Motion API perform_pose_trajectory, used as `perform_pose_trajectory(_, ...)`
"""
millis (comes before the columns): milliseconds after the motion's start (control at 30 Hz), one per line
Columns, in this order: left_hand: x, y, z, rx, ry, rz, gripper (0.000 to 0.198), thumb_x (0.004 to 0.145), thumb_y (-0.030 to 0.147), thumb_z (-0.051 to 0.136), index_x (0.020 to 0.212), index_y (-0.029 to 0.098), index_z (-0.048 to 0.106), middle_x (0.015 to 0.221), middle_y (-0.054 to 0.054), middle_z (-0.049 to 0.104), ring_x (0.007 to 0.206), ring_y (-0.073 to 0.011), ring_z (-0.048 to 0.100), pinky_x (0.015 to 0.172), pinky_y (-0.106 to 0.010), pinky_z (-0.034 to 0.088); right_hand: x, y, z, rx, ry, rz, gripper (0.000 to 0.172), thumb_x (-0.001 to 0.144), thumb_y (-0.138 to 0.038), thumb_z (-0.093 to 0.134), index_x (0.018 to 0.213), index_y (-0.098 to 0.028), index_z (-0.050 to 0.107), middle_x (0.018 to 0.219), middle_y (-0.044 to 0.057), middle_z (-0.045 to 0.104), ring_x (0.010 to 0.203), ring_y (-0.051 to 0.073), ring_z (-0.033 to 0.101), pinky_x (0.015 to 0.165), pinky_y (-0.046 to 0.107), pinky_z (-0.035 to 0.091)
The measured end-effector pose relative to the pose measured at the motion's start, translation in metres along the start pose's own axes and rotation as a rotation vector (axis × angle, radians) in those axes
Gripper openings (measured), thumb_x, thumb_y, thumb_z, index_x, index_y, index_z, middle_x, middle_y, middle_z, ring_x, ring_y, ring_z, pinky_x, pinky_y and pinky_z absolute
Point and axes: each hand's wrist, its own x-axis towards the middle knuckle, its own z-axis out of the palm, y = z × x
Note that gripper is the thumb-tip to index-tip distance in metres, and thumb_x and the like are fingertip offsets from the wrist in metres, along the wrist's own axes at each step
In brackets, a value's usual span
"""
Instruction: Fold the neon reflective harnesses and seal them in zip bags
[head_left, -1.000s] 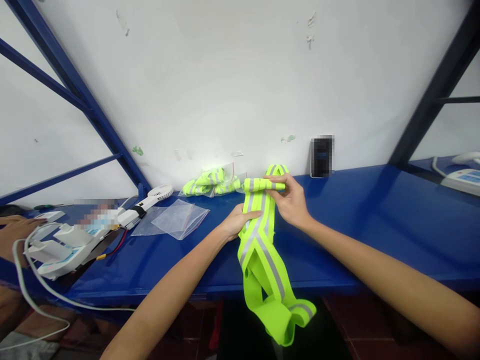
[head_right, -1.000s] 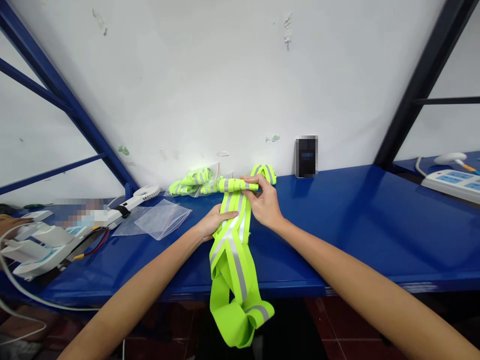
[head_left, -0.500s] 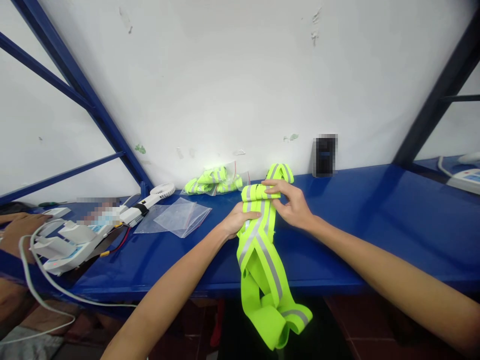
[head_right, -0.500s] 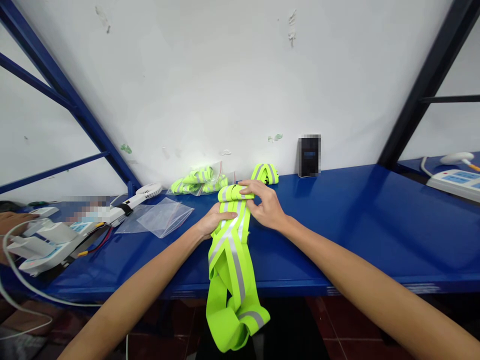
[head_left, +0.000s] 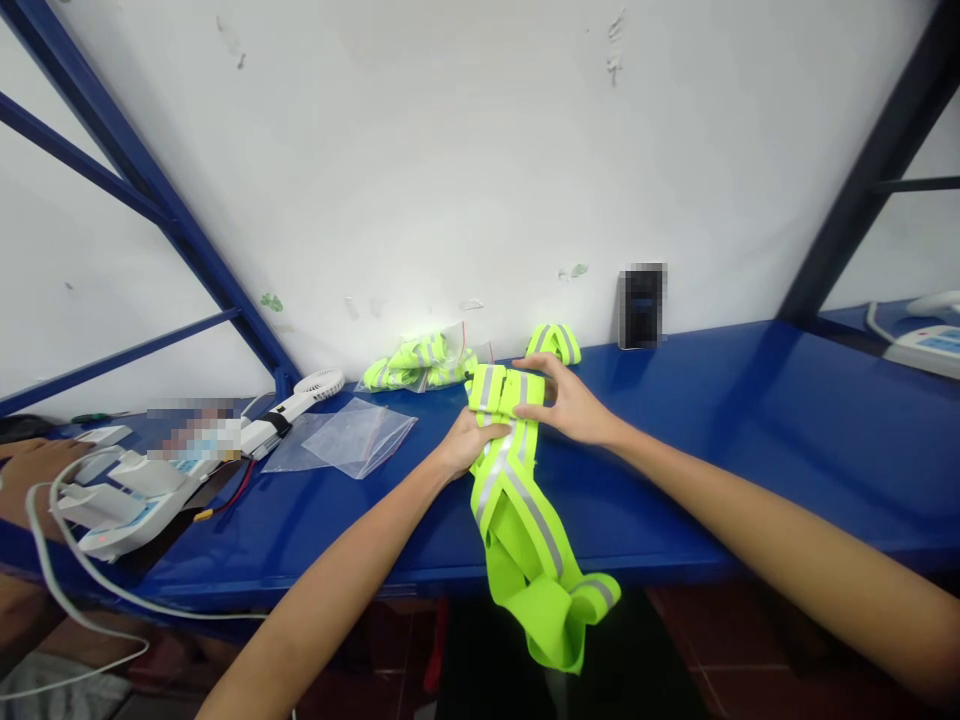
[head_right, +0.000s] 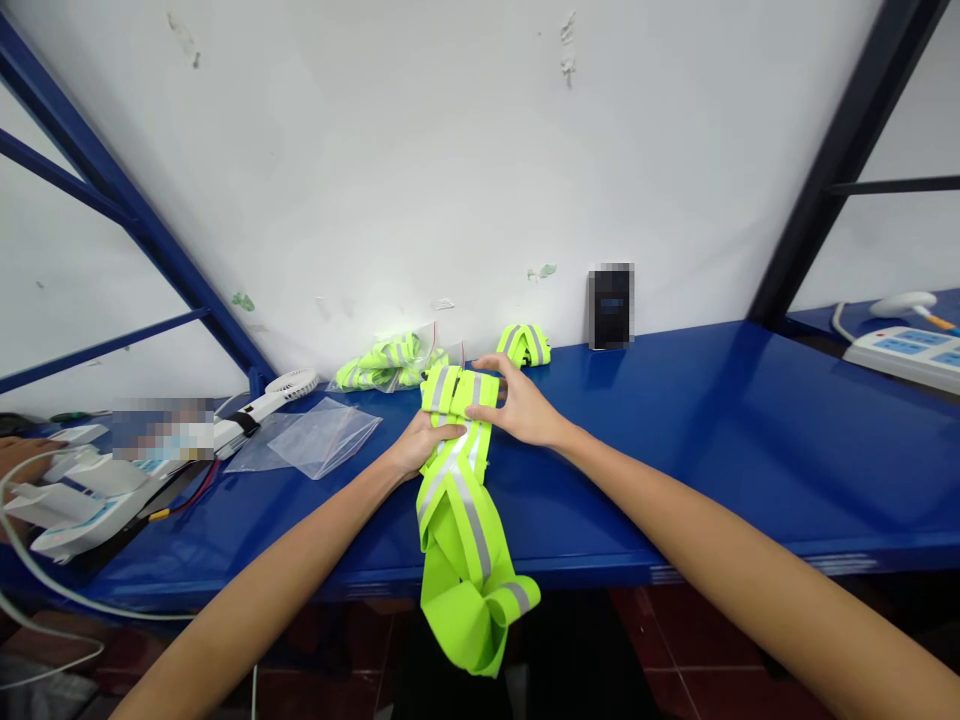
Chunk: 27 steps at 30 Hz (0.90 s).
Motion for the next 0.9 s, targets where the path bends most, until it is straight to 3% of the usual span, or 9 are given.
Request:
perform_pose_trajectory(67, 0.001, -0.001, -0.001, 0.031, 0.008, 0.009, 0.043, 0.056, 0.021, 0.08, 0.097, 0.014, 0.068, 0.093, -0.008, 0.073, 0.081, -0.0233, 0.068, 0.079, -0.036, 0.051, 0.001, 0.003, -0.001, 0.063, -0.043, 0.066, 0.062, 0.07, -0.033, 0.076, 0.125, -0.022, 0.049, 0.121, 0.01, 0.061, 0.102, 0.026, 0.063, 0.084, 0.042, 0.053)
perform_pose_trajectory(200, 0.004, -0.002, -0.001, 0.048, 0.024, 0.013, 0.038, 0.057, 0.019, 0.079, 0.093, 0.014, 0.069, 0.088, -0.006, 0.073, 0.078, -0.0213, 0.067, 0.078, -0.034, 0.051, 0.002, 0.007, 0.001, 0.01, -0.048, 0.062, 0.042, 0.071, -0.033, 0.073, 0.106, -0.016, 0.058, 0.097, 0.006, 0.067, 0.083, 0.022, 0.064, 0.073, 0.036, 0.053)
perform_pose_trajectory(333, 0.003, 0.0, 0.001, -0.003, 0.028, -0.041, 0.036, 0.057, 0.017, 0.077, 0.092, 0.013, 0.069, 0.083, -0.005, 0.073, 0.073, -0.0201, 0.067, 0.076, -0.034, 0.052, 0.002, 0.008, 0.002, -0.065, -0.003, 0.038, 0.036, 0.072, -0.031, 0.072, 0.102, -0.016, 0.058, 0.091, 0.004, 0.065, 0.079, 0.021, 0.062, 0.07, 0.034, 0.052)
perform_pose_trajectory(467, 0.002, 0.001, 0.004, -0.054, 0.034, -0.109, 0.035, 0.057, 0.015, 0.078, 0.091, 0.012, 0.068, 0.079, -0.005, 0.072, 0.068, -0.0193, 0.067, 0.075, -0.035, 0.053, 0.002, 0.008, 0.003, -0.107, 0.01, 0.023, 0.036, 0.072, -0.029, 0.071, 0.103, -0.017, 0.058, 0.095, 0.005, 0.066, 0.083, 0.024, 0.064, 0.073, 0.036, 0.052)
perform_pose_trajectory(633, 0.004, -0.001, 0.002, -0.129, -0.004, -0.133, 0.039, 0.057, 0.013, 0.078, 0.095, 0.012, 0.069, 0.082, -0.007, 0.073, 0.069, -0.021, 0.068, 0.077, -0.037, 0.054, -0.001, 0.0, 0.006, -0.071, -0.004, -0.025, 0.053, 0.077, -0.026, 0.067, 0.126, -0.023, 0.049, 0.117, 0.006, 0.063, 0.097, 0.025, 0.064, 0.082, 0.038, 0.053)
perform_pose_trajectory(900, 0.002, -0.001, 0.0, -0.219, -0.127, -0.105, 0.044, 0.058, 0.013, 0.081, 0.1, 0.012, 0.068, 0.096, -0.011, 0.072, 0.084, -0.0237, 0.069, 0.084, -0.038, 0.051, -0.008, -0.009, 0.011, -0.278, 0.099, -0.183, 0.043, 0.082, -0.018, 0.058, 0.125, -0.025, 0.053, 0.119, 0.006, 0.064, 0.103, 0.025, 0.064, 0.086, 0.037, 0.053)
